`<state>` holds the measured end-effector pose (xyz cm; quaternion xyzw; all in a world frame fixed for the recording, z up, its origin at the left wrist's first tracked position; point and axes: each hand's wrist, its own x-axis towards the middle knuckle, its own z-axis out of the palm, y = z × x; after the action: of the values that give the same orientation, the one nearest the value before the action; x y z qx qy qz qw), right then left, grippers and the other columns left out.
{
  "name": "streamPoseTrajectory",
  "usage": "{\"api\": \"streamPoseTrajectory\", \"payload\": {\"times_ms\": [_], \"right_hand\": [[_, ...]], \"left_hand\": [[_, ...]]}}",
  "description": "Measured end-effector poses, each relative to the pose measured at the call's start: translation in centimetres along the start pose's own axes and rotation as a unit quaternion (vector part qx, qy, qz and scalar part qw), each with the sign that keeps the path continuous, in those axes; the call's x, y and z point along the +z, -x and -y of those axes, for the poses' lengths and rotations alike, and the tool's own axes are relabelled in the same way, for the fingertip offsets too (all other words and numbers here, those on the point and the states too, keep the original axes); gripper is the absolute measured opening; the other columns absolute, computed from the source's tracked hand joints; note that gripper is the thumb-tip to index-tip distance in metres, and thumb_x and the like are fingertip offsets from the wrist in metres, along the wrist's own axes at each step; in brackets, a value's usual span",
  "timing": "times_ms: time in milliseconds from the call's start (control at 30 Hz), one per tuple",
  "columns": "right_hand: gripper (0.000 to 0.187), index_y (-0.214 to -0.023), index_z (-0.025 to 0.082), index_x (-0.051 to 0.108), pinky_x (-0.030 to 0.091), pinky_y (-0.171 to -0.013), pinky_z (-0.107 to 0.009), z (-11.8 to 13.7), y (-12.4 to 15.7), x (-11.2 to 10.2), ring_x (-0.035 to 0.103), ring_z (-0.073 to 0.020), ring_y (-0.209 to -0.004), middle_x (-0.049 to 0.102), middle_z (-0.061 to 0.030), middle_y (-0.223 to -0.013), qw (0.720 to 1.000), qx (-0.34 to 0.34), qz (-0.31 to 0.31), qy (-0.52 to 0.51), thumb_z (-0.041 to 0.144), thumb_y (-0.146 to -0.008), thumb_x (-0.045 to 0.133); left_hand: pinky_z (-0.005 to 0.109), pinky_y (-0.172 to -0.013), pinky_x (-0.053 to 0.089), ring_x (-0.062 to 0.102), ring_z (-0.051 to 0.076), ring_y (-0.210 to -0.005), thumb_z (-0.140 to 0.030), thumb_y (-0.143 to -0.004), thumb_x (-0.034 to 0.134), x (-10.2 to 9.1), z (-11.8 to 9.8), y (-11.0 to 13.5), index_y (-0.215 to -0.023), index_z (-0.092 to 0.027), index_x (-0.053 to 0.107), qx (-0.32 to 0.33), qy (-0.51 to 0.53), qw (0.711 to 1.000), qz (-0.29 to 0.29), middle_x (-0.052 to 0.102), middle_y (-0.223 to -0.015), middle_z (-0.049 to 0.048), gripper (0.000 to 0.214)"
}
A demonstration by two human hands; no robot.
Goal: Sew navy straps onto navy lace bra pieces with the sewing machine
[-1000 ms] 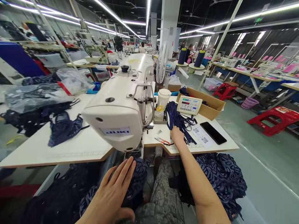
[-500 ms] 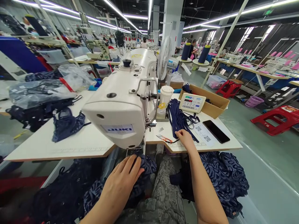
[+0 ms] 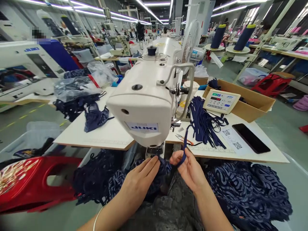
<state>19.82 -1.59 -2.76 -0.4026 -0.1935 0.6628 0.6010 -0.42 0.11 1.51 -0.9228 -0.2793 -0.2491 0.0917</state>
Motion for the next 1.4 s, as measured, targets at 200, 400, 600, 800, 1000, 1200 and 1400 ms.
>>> {"api": "streamPoseTrajectory", "payload": {"times_ms": [200, 400, 600, 800, 1000, 1200, 1400], "right_hand": [[0.043, -0.078, 0.021, 0.059, 0.033, -0.053, -0.024, 1.9, -1.5, 2.4, 0.035, -0.0106, -0.051, 0.037, 0.0064, -0.053, 0.968, -0.159, -0.015, 0.195, 0.061, -0.091, 0.049], [0.035, -0.09, 0.021, 0.056, 0.039, -0.057, -0.026, 2.2, -2.6, 2.8, 0.047, -0.0138, -0.058, 0.049, 0.004, -0.062, 0.9, -0.179, 0.007, 0.397, 0.055, -0.087, 0.057], [0.028, -0.092, 0.02, 0.057, 0.043, -0.062, -0.027, 1.4, -2.2, 3.0, 0.049, -0.0147, -0.065, 0.051, 0.0019, -0.071, 0.88, -0.184, 0.013, 0.438, 0.048, -0.088, 0.056], [0.025, -0.101, 0.021, 0.055, 0.043, -0.067, -0.029, -0.5, -2.1, 3.6, 0.052, -0.017, -0.073, 0.059, -0.0017, -0.083, 0.888, -0.163, -0.017, 0.43, 0.043, -0.088, 0.055], [0.025, -0.1, 0.02, 0.054, 0.042, -0.065, -0.028, -0.8, -2.3, 3.8, 0.049, -0.0154, -0.068, 0.055, 0.0006, -0.078, 0.891, -0.169, -0.03, 0.421, 0.042, -0.087, 0.056], [0.024, -0.091, 0.021, 0.055, 0.046, -0.067, -0.028, 0.1, -2.2, 4.0, 0.053, -0.0163, -0.07, 0.056, 0.0008, -0.076, 0.9, -0.154, -0.016, 0.408, 0.043, -0.084, 0.061], [0.025, -0.087, 0.022, 0.055, 0.046, -0.065, -0.029, -0.2, -2.3, 3.5, 0.054, -0.0166, -0.068, 0.057, 0.0008, -0.073, 0.895, -0.153, -0.019, 0.419, 0.046, -0.085, 0.061]], "left_hand": [[0.029, -0.095, 0.054, 0.063, 0.018, -0.11, -0.007, -0.097, 0.036, 1.0, 1.2, 1.6, -0.117, -0.011, 0.057, -0.052, 0.127, 0.99, -0.026, 0.066, -0.118, 0.0118, 0.03], [0.028, -0.098, 0.053, 0.062, 0.015, -0.113, -0.004, -0.095, 0.042, 2.5, 1.8, 2.6, -0.12, -0.013, 0.056, -0.081, 0.192, 0.974, -0.09, 0.066, -0.119, 0.0116, 0.03], [0.032, -0.103, 0.049, 0.058, 0.017, -0.117, -0.005, -0.095, 0.042, 2.0, 1.6, 2.5, -0.121, -0.009, 0.058, 0.035, 0.13, 0.991, -0.022, 0.066, -0.122, 0.0117, 0.031], [0.04, -0.107, 0.043, 0.052, 0.022, -0.123, -0.015, -0.097, 0.049, 1.6, 1.6, 2.5, -0.126, -0.018, 0.059, -0.011, 0.058, 0.998, 0.001, 0.065, -0.124, 0.0051, 0.031], [0.036, -0.11, 0.042, 0.052, 0.019, -0.125, -0.009, -0.099, 0.035, 1.1, 2.7, 2.3, -0.133, -0.008, 0.052, 0.088, 0.073, 0.993, 0.025, 0.062, -0.127, 0.0111, 0.038], [0.036, -0.11, 0.044, 0.052, 0.02, -0.126, -0.009, -0.098, 0.04, 1.1, 2.5, 2.2, -0.131, -0.005, 0.052, 0.087, 0.041, 0.995, 0.016, 0.062, -0.128, 0.0138, 0.036], [0.036, -0.11, 0.045, 0.053, 0.021, -0.126, -0.01, -0.095, 0.048, 1.3, 2.0, 2.0, -0.13, -0.005, 0.053, 0.073, 0.034, 0.997, 0.013, 0.062, -0.127, 0.014, 0.035]]}}
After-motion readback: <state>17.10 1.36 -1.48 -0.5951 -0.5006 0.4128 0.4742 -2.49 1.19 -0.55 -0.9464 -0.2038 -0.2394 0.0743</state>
